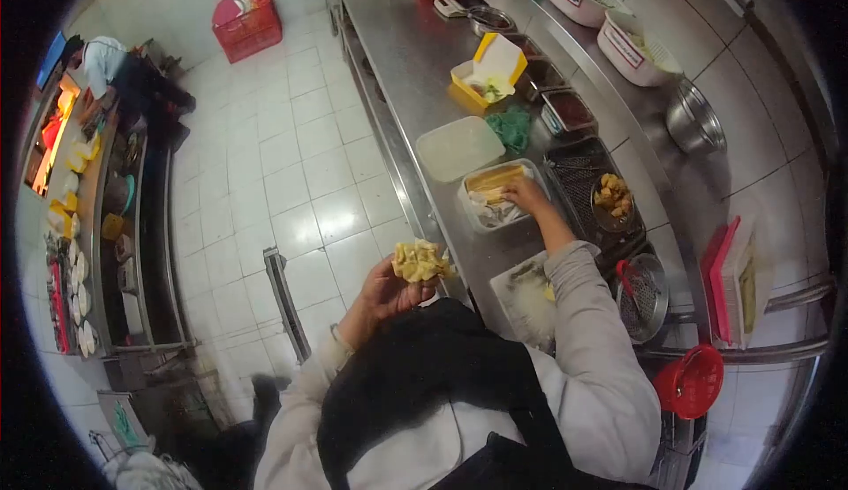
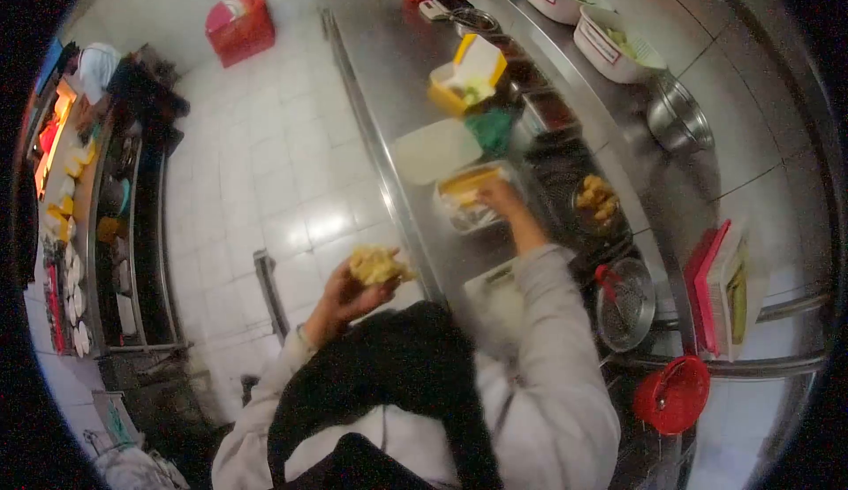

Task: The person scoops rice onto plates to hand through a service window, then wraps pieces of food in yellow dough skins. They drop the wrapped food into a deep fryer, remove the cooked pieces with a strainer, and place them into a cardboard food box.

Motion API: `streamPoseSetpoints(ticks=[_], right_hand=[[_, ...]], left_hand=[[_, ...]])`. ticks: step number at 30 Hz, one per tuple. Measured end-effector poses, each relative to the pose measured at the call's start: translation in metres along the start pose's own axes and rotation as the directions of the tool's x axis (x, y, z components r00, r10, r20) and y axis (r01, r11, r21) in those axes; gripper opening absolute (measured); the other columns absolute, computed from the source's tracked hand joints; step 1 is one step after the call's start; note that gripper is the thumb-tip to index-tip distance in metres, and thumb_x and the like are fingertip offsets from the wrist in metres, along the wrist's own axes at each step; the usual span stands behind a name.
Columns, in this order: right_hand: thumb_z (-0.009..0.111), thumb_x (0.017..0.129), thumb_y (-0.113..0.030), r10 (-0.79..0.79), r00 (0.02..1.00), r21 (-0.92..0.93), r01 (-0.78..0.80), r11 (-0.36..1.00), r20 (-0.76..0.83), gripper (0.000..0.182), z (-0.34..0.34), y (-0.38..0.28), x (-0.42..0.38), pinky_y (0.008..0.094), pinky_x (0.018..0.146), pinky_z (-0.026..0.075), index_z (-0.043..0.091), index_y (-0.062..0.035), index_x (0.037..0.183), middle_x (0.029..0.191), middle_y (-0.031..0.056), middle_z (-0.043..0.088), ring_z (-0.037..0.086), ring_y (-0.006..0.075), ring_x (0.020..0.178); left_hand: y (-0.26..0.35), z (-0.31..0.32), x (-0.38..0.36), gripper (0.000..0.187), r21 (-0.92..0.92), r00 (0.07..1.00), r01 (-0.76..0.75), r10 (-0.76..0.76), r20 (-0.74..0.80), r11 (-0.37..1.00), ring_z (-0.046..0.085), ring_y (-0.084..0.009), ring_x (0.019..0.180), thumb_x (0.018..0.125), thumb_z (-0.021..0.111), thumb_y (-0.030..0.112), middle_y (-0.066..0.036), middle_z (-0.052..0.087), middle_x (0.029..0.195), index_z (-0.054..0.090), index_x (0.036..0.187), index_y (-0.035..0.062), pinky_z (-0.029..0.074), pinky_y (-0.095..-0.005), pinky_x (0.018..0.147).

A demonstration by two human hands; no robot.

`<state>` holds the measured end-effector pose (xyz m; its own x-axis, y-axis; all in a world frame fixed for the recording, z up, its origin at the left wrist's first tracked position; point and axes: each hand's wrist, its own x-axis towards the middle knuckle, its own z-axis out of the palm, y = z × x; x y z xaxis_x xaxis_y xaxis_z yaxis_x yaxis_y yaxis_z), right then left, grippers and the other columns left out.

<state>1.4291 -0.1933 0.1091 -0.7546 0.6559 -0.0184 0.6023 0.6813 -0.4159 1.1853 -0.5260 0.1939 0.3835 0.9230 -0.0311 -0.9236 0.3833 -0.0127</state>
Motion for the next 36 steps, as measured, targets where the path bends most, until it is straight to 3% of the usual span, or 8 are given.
streamPoseSetpoints(ticks=[6, 13, 18, 20, 24, 26, 27, 36], right_hand=[[0.071, 0.072, -0.015, 0.074, 0.997, 0.38, -0.077, 0.922, 0.023, 0.02, 0.011, 0.018, 0.008, 0.0321, 0.072, 0.046, 0.068, -0.0022, 0.087, 0.083, 0.0124, 0.065, 0.061, 0.0233, 0.079], [0.07, 0.07, -0.018, 0.259, 0.962, 0.308, -0.274, 0.911, 0.091, 0.024, 0.006, 0.008, 0.015, 0.0314, 0.068, 0.047, 0.068, -0.0018, 0.087, 0.08, 0.0121, 0.066, 0.062, 0.0204, 0.073], [0.068, 0.072, -0.022, 0.299, 0.945, 0.235, -0.323, 0.917, 0.131, 0.027, 0.0, -0.002, 0.019, 0.0321, 0.066, 0.047, 0.067, -0.0005, 0.088, 0.079, 0.0141, 0.066, 0.062, 0.0209, 0.072], [0.068, 0.072, -0.023, 0.293, 0.956, 0.167, -0.292, 0.942, 0.023, 0.028, 0.017, 0.016, 0.024, 0.033, 0.067, 0.047, 0.066, 0.0001, 0.088, 0.077, 0.0137, 0.065, 0.062, 0.022, 0.072], [0.068, 0.072, -0.023, 0.214, 0.973, 0.312, -0.231, 0.921, 0.09, 0.028, 0.011, 0.01, 0.018, 0.0333, 0.067, 0.047, 0.065, -0.0009, 0.088, 0.076, 0.0123, 0.064, 0.061, 0.0235, 0.072], [0.069, 0.071, -0.021, -0.049, 0.998, 0.363, 0.057, 0.93, -0.031, 0.024, 0.013, 0.01, 0.015, 0.032, 0.067, 0.047, 0.066, -0.0024, 0.085, 0.076, 0.0105, 0.064, 0.061, 0.0225, 0.073], [0.069, 0.071, -0.021, -0.046, 0.998, 0.363, 0.054, 0.93, -0.031, 0.024, 0.014, 0.011, 0.015, 0.032, 0.067, 0.047, 0.066, -0.0024, 0.085, 0.076, 0.0105, 0.064, 0.061, 0.0225, 0.073], [0.068, 0.067, -0.021, 0.145, 0.965, 0.258, -0.2, 0.945, 0.217, 0.021, -0.006, -0.01, 0.028, 0.0318, 0.062, 0.047, 0.067, -0.0036, 0.079, 0.077, 0.0092, 0.066, 0.062, 0.0179, 0.067]], left_hand=[[-0.011, 0.022, 0.016, 0.047, -0.041, 0.999, -0.03, 0.029, -0.04, 0.999, 0.05, -0.0237, 0.09, 0.092, 0.041, 0.034, -0.016, 0.049, 0.114, 0.04, 0.128, 0.0034, 0.044, -0.0326, 0.076], [-0.017, 0.02, 0.029, 0.04, 0.087, 0.982, -0.035, 0.051, -0.184, 0.996, 0.052, -0.0201, 0.084, 0.09, 0.048, 0.032, -0.012, 0.053, 0.107, 0.048, 0.116, 0.0025, 0.044, -0.0297, 0.07], [-0.019, 0.023, 0.033, 0.038, 0.086, 0.992, 0.022, -0.011, -0.127, 0.996, 0.053, -0.0191, 0.081, 0.089, 0.048, 0.034, -0.01, 0.054, 0.105, 0.05, 0.114, 0.0051, 0.045, -0.0294, 0.07], [-0.018, 0.023, 0.035, 0.038, 0.004, 0.994, 0.07, -0.07, -0.087, 0.998, 0.053, -0.0193, 0.081, 0.089, 0.048, 0.035, -0.009, 0.054, 0.106, 0.05, 0.113, 0.006, 0.045, -0.0299, 0.071], [-0.019, 0.035, 0.037, 0.037, 0.013, 0.984, 0.043, -0.04, -0.173, 0.999, 0.055, -0.0223, 0.088, 0.087, 0.047, 0.033, -0.011, 0.055, 0.11, 0.051, 0.113, 0.0069, 0.047, -0.0317, 0.076], [-0.02, 0.035, 0.039, 0.037, -0.02, 0.975, 0.046, -0.05, -0.218, 0.999, 0.056, -0.0235, 0.09, 0.087, 0.046, 0.032, -0.012, 0.055, 0.111, 0.051, 0.113, 0.0064, 0.047, -0.0323, 0.077], [-0.021, 0.032, 0.041, 0.037, -0.005, 0.982, 0.053, -0.053, -0.182, 0.999, 0.055, -0.024, 0.091, 0.087, 0.047, 0.031, -0.012, 0.055, 0.11, 0.051, 0.113, 0.0058, 0.047, -0.0327, 0.078], [-0.027, 0.019, 0.057, 0.039, 0.024, 0.978, 0.069, -0.063, -0.2, 0.997, 0.053, -0.0242, 0.094, 0.085, 0.053, 0.028, -0.014, 0.053, 0.11, 0.048, 0.116, 0.0036, 0.046, -0.0334, 0.08]])
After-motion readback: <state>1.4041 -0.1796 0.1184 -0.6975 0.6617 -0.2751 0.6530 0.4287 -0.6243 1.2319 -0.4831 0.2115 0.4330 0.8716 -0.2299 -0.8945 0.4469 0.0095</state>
